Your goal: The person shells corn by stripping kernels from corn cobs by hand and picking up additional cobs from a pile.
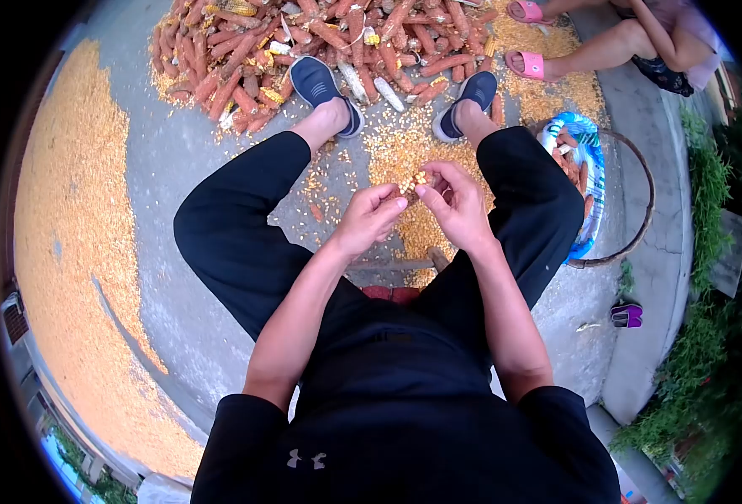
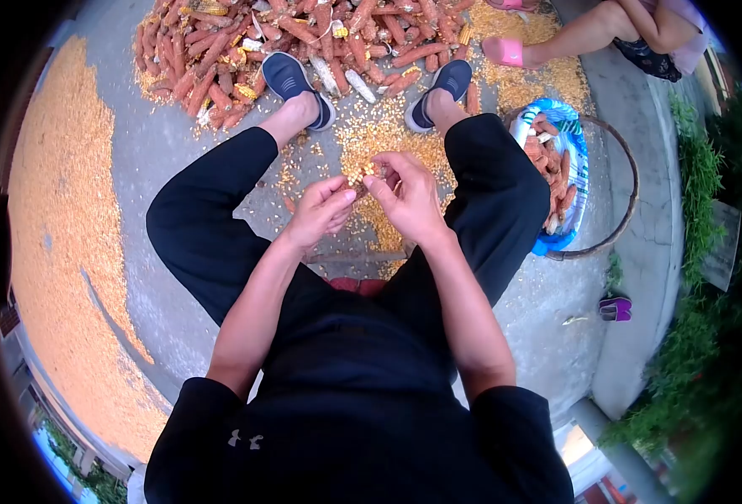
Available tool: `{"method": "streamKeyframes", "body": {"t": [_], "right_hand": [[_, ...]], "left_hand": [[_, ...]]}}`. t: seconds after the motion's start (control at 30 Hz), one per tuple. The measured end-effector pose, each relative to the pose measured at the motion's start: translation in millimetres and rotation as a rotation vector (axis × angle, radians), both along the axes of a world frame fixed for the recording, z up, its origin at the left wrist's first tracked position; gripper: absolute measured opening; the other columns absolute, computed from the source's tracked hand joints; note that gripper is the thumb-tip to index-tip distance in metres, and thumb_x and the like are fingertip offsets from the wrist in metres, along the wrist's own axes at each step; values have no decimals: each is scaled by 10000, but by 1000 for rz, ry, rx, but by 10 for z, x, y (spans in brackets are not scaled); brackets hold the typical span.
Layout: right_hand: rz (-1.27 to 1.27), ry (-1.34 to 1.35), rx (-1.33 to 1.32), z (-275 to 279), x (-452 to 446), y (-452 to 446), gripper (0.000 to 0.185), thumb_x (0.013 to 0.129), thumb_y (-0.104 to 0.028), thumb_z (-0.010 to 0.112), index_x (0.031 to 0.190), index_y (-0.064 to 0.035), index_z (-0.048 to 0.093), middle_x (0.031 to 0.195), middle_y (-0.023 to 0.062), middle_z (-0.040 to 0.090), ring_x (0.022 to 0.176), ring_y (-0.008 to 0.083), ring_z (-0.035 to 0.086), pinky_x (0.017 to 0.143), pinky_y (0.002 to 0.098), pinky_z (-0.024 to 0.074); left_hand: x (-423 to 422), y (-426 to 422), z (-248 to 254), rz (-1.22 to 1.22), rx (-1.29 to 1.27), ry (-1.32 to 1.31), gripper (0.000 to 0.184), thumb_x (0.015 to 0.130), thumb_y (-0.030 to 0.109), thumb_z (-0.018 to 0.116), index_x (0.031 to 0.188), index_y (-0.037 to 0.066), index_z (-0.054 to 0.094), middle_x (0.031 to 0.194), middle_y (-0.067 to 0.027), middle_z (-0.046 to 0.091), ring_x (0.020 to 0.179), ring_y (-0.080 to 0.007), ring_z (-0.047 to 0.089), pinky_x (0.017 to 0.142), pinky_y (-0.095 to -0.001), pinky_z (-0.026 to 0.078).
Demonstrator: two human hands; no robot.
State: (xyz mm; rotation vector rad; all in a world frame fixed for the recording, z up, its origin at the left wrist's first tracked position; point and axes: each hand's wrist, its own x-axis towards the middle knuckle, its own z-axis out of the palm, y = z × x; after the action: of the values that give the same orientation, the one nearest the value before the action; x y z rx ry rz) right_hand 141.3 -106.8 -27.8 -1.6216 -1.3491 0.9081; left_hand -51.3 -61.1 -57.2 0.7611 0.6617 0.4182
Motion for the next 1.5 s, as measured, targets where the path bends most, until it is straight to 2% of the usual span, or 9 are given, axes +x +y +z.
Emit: {"method": "streamKeyframes", "body": {"t": [0.03, 0.07, 0.2, 0.37, 0.53, 0.93, 1.1, 1.23, 1.5], "right_hand": [[39, -101, 29, 26, 4, 11, 273, 901, -153, 723, 1120, -8, 647, 815, -7, 531, 695, 47, 476, 594, 211, 383], [29, -76, 38, 52, 6, 29, 271, 851, -187, 750, 996, 12, 637, 785, 98, 586, 638, 145, 567, 600, 291, 468], [59, -59, -148, 121, 16, 16, 241, 850, -182, 743, 958, 0, 629, 668, 79, 579, 564, 184, 570, 561, 330, 468], [153, -153, -91, 68, -77, -26, 206, 886, -168, 711, 940, -3, 600, 649, 44, 532, 535, 115, 487, 508, 293, 396], [239, -190, -79, 176, -235, -37, 224, 901, -196, 675, 990, -2, 609, 769, 173, 632, 701, 323, 652, 638, 408, 499], [16, 105, 7, -43, -329, -74, 211, 998, -193, 560, 939, 0, 621, 693, 140, 584, 608, 253, 597, 596, 360, 470], [261, -139, 31, 13, -334, -65, 226, 1017, -198, 547, 946, 2, 626, 707, 113, 581, 631, 221, 591, 605, 344, 467], [152, -25, -14, -115, -308, -104, 237, 1011, -205, 555, 950, 10, 633, 714, 179, 573, 611, 268, 588, 591, 372, 470], [-53, 287, -192, -248, -322, -94, 345, 1058, -297, 479, 1033, -16, 678, 721, 10, 581, 619, 97, 534, 545, 263, 427]], "left_hand": [[-32, 25, 10, -34, 0, 17, 165, 1018, 200, 583, 1037, 37, 564, 639, 95, 368, 489, -5, 314, 433, -216, 248], [-63, 42, -43, -42, -13, -4, 205, 1003, 190, 611, 1113, 21, 575, 647, 94, 380, 496, -4, 314, 436, -214, 249], [-86, 76, 48, 66, 7, 81, 255, 997, 111, 597, 1235, 26, 560, 663, 70, 428, 508, -11, 343, 451, -201, 254], [-81, 122, 64, 194, 48, 67, 176, 1012, 168, 583, 1142, 49, 582, 659, 66, 427, 492, -12, 337, 439, -196, 246], [14, 25, -25, 348, -24, 154, 176, 1031, 245, 548, 982, 77, 560, 647, 60, 428, 451, -18, 313, 410, -205, 220], [52, -48, -111, 345, 80, 117, 231, 1038, 225, 508, 874, 67, 547, 628, 60, 417, 498, -18, 348, 431, -228, 258], [68, -40, -230, 293, 328, 216, 267, 1054, 277, 474, 879, 84, 535, 633, 59, 414, 466, -20, 321, 409, -210, 229], [53, -56, -149, 289, 265, 222, 248, 1031, 184, 500, 850, 26, 559, 720, 33, 471, 690, -53, 403, 597, -259, 362], [53, -37, -132, 305, 271, 156, 206, 1040, 177, 494, 886, 51, 550, 703, 45, 454, 625, -26, 390, 534, -230, 326]]}}
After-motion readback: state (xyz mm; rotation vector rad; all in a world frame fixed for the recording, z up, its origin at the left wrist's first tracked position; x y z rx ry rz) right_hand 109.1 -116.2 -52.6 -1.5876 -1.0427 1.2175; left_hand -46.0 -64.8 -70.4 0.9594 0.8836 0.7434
